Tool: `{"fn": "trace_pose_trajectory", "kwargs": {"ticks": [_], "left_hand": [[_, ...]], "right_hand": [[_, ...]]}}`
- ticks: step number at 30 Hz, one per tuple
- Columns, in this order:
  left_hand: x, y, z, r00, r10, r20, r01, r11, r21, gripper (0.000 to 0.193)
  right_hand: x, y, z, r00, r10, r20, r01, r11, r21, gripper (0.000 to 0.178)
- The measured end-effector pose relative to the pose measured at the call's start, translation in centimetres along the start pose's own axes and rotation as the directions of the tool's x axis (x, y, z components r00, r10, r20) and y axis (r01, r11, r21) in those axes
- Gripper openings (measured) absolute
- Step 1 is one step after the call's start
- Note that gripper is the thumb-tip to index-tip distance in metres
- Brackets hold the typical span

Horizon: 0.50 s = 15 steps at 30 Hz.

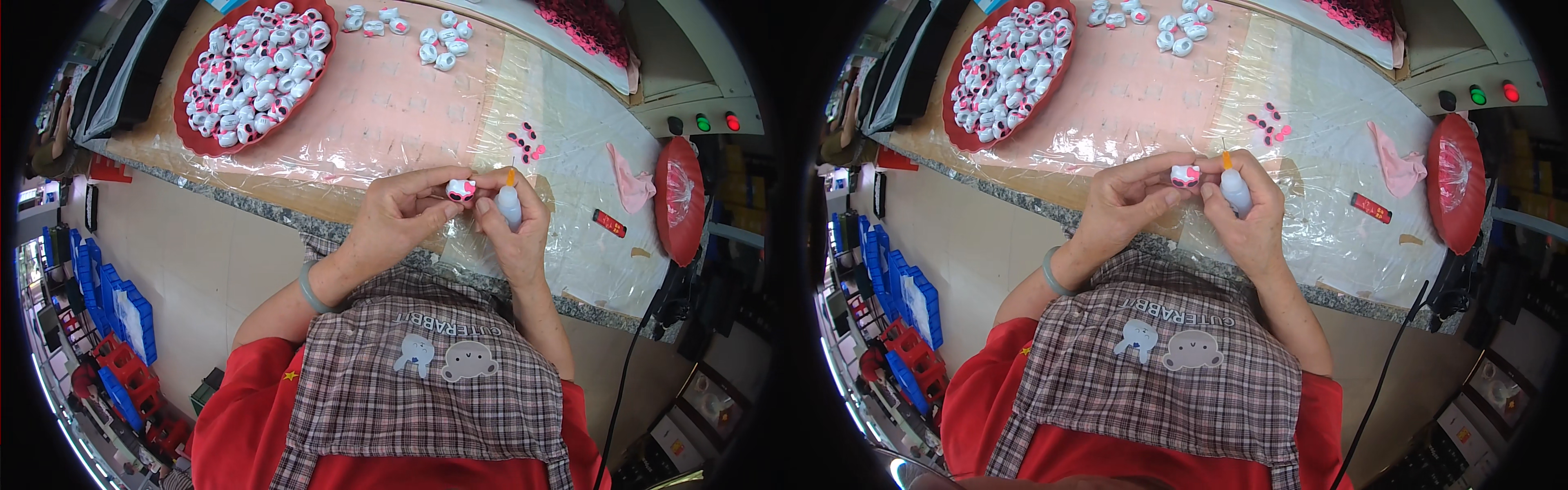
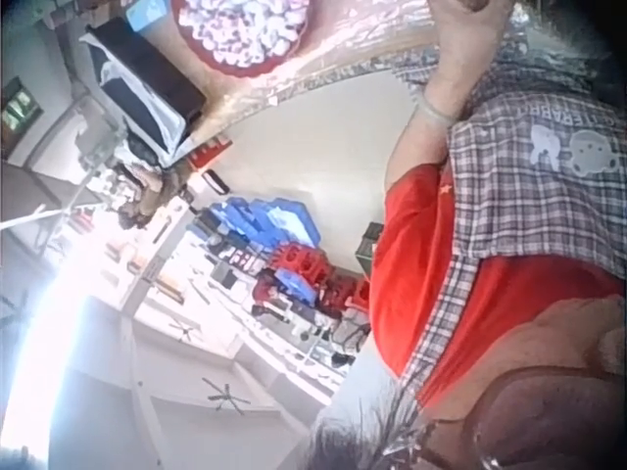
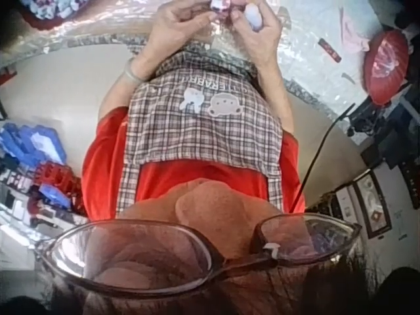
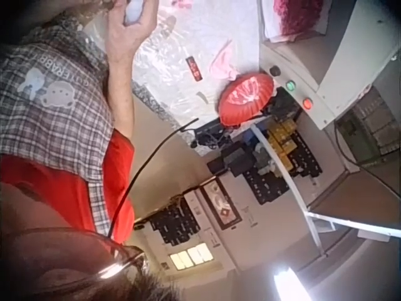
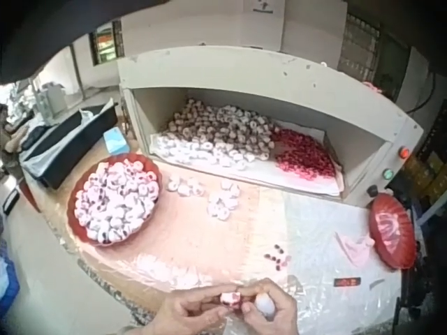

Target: The person applies glue to a white toy head and a pair of pink sunglasses using a squeeze bottle, then presses the sunglasses onto the head. After repeating this process, the person reaches into a machine to retrieve more white toy heads.

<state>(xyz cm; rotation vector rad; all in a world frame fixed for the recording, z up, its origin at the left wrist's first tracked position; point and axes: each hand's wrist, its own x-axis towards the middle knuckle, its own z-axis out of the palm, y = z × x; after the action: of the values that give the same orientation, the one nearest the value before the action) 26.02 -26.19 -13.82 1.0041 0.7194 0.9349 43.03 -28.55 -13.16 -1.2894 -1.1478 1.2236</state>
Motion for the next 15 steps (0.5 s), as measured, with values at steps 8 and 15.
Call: {"fn": "trace_pose_trajectory", "kwargs": {"ticks": [8,15], "left_hand": [[-0.4,-0.3,-0.1,0.997,0.048,-0.065,-0.034,0.978,0.204,0.024],[-0.1,1.0,-0.4,0.999,0.035,-0.038,-0.030,0.991,0.134,0.029]], "right_hand": [[-0.4,0.7,0.3,0.999,-0.029,-0.042,0.026,0.998,-0.060,0.014],[0.0,0.2,1.2,0.996,-0.057,-0.074,0.053,0.997,-0.058,0.016]]}}
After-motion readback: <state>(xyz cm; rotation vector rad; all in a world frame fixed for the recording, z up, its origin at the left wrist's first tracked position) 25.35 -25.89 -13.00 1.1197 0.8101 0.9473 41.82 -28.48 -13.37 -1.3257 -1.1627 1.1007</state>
